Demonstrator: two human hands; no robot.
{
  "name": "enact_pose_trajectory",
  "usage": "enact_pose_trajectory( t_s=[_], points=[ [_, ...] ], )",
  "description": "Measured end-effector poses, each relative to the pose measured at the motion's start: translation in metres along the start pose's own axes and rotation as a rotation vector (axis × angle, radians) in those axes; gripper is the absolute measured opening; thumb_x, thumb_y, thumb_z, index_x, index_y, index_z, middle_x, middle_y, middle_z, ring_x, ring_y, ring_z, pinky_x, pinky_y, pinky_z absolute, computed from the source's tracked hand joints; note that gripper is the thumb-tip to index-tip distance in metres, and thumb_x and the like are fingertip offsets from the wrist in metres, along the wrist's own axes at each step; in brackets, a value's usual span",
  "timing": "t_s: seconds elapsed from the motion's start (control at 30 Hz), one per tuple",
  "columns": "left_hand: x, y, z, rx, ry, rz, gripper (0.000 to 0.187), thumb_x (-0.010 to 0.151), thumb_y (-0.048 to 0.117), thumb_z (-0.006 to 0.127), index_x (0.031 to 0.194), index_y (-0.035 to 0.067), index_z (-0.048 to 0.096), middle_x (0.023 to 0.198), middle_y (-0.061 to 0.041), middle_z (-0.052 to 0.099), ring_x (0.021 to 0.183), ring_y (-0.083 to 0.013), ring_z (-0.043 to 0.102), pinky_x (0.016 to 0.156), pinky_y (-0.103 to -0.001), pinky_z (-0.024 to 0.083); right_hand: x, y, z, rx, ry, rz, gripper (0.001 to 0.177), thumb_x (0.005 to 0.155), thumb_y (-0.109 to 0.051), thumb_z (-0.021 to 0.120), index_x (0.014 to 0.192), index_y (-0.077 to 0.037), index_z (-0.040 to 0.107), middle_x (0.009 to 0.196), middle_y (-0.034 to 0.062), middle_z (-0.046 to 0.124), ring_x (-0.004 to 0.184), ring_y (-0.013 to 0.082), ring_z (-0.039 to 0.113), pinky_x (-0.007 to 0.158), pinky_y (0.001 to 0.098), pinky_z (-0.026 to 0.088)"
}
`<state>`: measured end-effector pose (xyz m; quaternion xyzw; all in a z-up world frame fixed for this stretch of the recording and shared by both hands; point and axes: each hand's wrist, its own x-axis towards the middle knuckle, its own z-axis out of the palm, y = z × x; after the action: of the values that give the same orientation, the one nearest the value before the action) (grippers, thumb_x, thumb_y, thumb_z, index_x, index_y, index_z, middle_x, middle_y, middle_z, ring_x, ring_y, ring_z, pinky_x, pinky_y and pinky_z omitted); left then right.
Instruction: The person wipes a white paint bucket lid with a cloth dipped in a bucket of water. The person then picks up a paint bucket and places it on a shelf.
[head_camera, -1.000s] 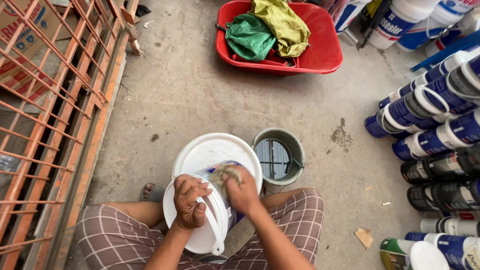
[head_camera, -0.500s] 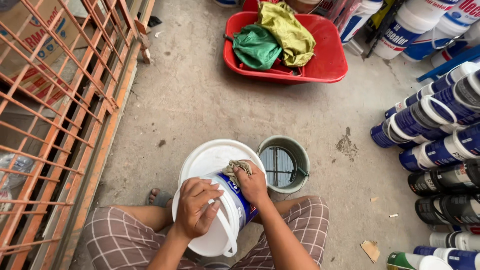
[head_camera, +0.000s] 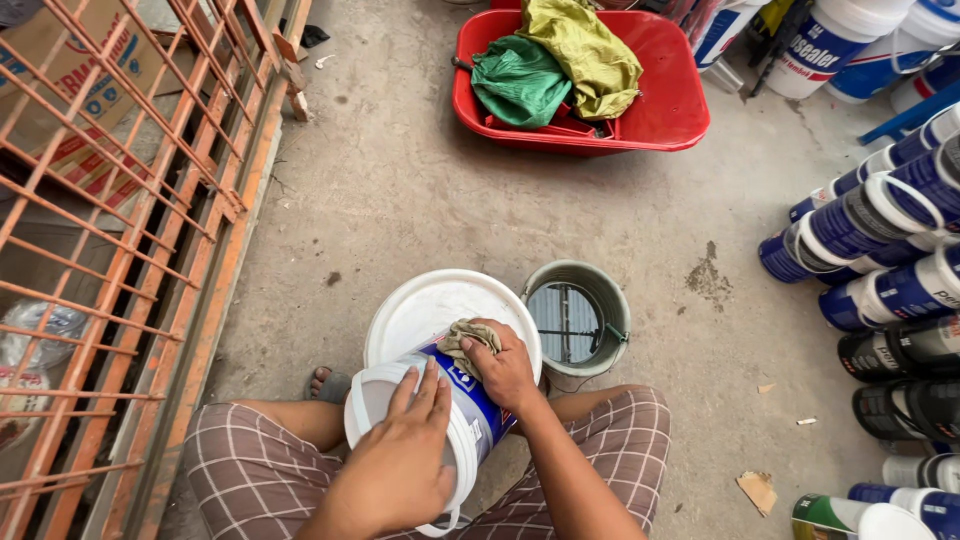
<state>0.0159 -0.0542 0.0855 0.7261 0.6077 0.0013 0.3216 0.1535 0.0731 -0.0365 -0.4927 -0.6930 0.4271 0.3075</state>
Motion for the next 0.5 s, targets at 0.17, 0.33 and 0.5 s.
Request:
enact_pose_trajectory(
  t_s=[0.17,0.33,0.5],
  points=[
    [-0.006,0.03,-0.019,-0.071,-0.216,-0.219,0.096,0.086,0.046,0.058,0.141,0.008,-0.011,0.149,-0.01,-0.03,0.138,-0.0289,-0.023,0.1,-0.064,0.016,0.0,0.003,-0.001,0.06,-0.001,-0.036,0.031,0.077,-0.031,0.059,0.1,-0.01,0.063,0.103,0.0085,0.064,0.099,0.0201,0.058,0.09,0.0298,0.041],
    [-0.015,0.026,-0.014,-0.024,-0.222,-0.229,0.091,0.089,0.052,0.05,0.142,0.014,-0.014,0.15,-0.007,-0.029,0.138,-0.0267,-0.021,0.098,-0.068,0.014,-0.005,-0.009,-0.002,0.03,-0.034,-0.064,0.03,0.078,-0.032,0.058,0.1,-0.012,0.063,0.101,0.0084,0.064,0.098,0.0214,0.058,0.088,0.0306,0.041],
    [-0.018,0.01,-0.004,-0.051,-0.178,-0.353,0.088,0.088,0.051,0.047,0.143,0.025,-0.016,0.148,-0.015,-0.03,0.138,-0.0343,-0.022,0.097,-0.063,0.023,-0.002,-0.017,0.001,-0.012,-0.042,0.003,0.032,0.077,-0.034,0.057,0.101,-0.015,0.064,0.101,0.0087,0.064,0.097,0.0223,0.058,0.088,0.0305,0.041]
  ],
)
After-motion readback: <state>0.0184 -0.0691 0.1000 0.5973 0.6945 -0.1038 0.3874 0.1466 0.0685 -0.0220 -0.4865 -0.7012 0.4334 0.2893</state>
